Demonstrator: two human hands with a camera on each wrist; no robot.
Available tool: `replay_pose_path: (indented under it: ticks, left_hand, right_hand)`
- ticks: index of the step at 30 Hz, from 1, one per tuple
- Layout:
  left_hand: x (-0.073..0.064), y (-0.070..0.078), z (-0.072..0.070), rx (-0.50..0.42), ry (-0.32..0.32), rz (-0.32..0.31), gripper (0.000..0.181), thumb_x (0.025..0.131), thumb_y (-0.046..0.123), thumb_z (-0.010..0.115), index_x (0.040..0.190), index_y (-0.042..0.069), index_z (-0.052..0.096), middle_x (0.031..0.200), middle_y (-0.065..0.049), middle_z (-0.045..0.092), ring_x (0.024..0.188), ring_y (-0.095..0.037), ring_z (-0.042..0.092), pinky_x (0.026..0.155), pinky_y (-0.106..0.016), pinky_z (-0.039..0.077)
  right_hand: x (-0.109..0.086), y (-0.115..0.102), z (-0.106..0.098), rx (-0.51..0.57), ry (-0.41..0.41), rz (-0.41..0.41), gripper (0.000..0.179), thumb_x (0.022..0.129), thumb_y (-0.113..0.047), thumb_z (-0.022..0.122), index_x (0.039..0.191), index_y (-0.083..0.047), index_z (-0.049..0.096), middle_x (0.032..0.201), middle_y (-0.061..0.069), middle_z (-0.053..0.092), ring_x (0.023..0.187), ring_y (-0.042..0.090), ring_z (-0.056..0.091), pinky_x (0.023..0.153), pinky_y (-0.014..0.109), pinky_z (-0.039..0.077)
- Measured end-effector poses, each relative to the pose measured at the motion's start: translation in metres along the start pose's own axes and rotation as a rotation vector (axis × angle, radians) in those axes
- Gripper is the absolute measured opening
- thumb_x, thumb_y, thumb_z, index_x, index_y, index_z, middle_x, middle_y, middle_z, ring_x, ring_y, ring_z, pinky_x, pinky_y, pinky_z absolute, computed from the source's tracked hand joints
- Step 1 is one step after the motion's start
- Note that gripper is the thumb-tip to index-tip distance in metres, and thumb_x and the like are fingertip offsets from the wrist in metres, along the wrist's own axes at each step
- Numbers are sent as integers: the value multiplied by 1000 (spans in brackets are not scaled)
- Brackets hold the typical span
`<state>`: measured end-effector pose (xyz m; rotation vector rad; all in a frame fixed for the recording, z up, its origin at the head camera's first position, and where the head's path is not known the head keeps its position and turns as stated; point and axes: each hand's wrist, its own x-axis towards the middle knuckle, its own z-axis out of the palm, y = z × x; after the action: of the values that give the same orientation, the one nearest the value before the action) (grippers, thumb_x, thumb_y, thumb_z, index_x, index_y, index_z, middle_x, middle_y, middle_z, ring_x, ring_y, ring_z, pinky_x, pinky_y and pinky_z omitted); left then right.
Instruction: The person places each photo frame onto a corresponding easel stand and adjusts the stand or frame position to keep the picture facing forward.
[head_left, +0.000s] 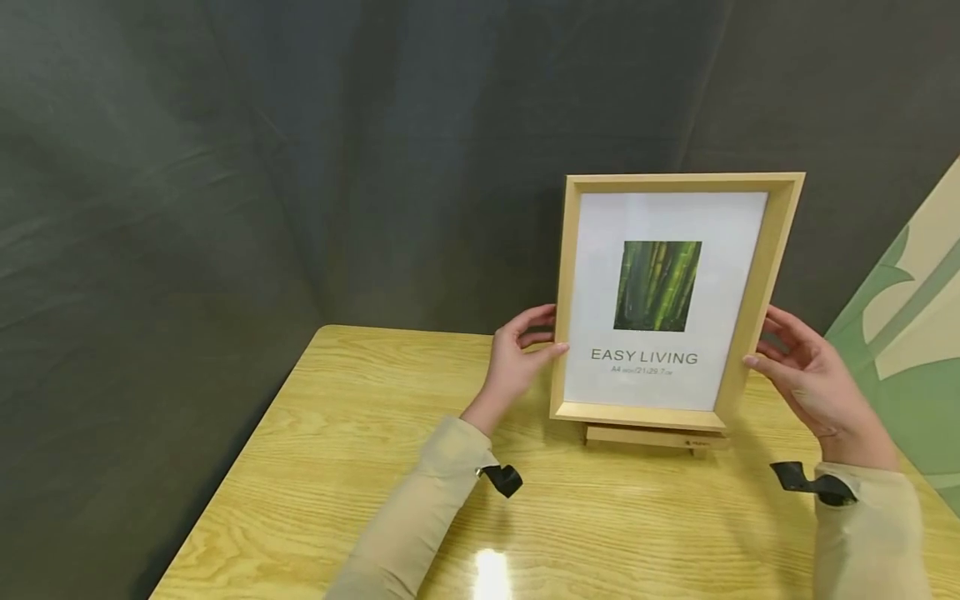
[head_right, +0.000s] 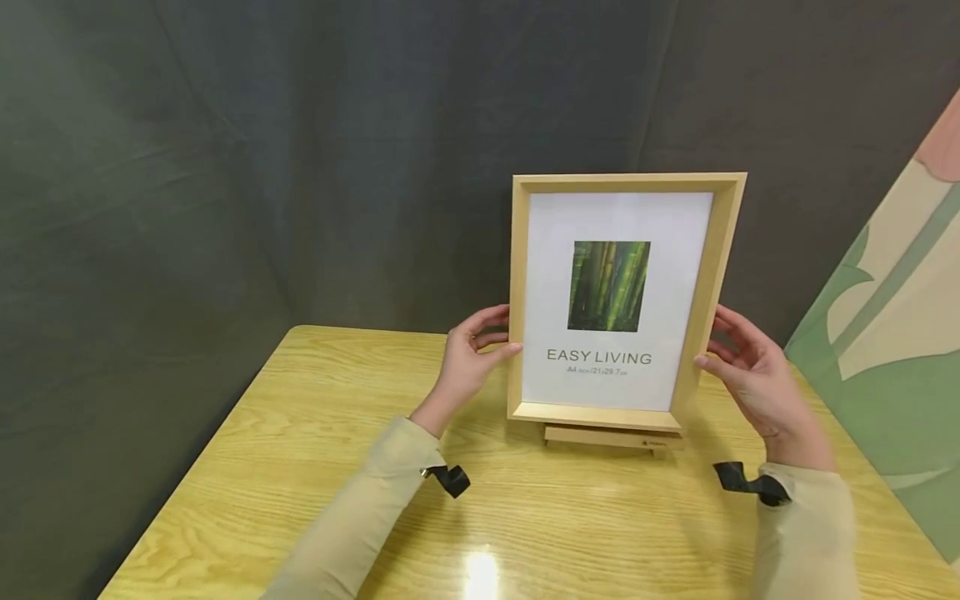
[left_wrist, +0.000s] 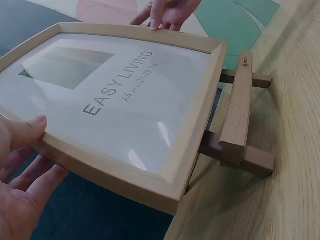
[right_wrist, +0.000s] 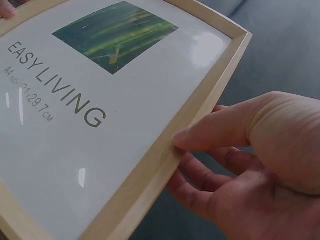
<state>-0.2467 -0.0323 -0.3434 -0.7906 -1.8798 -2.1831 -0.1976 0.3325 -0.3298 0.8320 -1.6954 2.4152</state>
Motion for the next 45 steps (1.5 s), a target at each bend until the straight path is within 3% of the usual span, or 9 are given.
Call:
replay_pose_path:
  ticks: [7, 16, 21, 26, 31, 36, 40, 45]
  left_hand:
    - [1, -4, 14, 16, 8, -24, 50, 79, -13, 71, 126, -6, 57, 115, -24, 60, 96, -41, 63, 81, -41, 55]
    - [-1, -4, 28, 33, 9, -56, 48, 80, -12, 70, 126, -5, 57, 114, -23, 59, 97, -39, 62, 80, -38, 56]
    - [3, -20, 30, 26, 7, -49, 50, 80, -11, 70, 128, -3, 57, 116, -24, 58, 99, -41, 61, 82, -43, 55]
    - [7, -40, 30, 43, 25, -48, 53, 80, -6, 73, 130, 5, 58, 115, -16, 60, 97, -33, 63, 82, -40, 55]
    - [8, -43, 30, 69, 31, -52, 53, 80, -2, 75, 129, 10, 59, 112, -8, 61, 93, -21, 64, 80, -33, 55]
    - [8, -41, 29, 77, 35, -71, 52, 81, -1, 74, 129, 10, 59, 110, -5, 61, 93, -18, 64, 80, -32, 55]
    - [6, -40, 26, 57, 5, -125, 45, 87, 9, 71, 130, 11, 58, 110, -3, 61, 94, -17, 64, 81, -32, 55]
    - [-2, -40, 18, -59, -52, -250, 35, 98, 21, 57, 129, 5, 58, 113, -10, 62, 98, -25, 63, 86, -44, 53]
  right_hand:
    - [-6, 2, -12, -64, 53, 48, 66, 88, 30, 36, 147, 2, 31, 128, 9, 49, 104, 19, 61, 84, 25, 53]
    - [-15, 5, -27, -26, 88, 52, 67, 87, 31, 35, 147, 0, 32, 126, 9, 51, 104, 19, 61, 83, 24, 53]
    - [-15, 6, -30, -43, 89, 60, 67, 88, 30, 34, 147, 0, 33, 126, 9, 50, 104, 18, 60, 83, 24, 53]
    - [-14, 5, -29, -81, 86, 106, 68, 90, 27, 37, 150, -5, 30, 132, 6, 47, 105, 16, 59, 83, 23, 52]
    - [-14, 7, -30, -62, 88, 98, 67, 91, 26, 35, 150, -4, 28, 131, 7, 48, 106, 16, 59, 83, 23, 52]
    - [-14, 10, -29, -43, 105, 87, 66, 90, 26, 36, 149, -4, 31, 130, 8, 49, 107, 16, 59, 84, 23, 52]
    - [-16, 11, -28, -67, 123, 102, 63, 91, 24, 37, 147, -5, 36, 129, 6, 50, 105, 14, 59, 84, 21, 51]
    - [-22, 9, -29, -132, 116, 146, 51, 97, 15, 36, 143, -6, 39, 123, 7, 51, 105, 13, 58, 87, 19, 49]
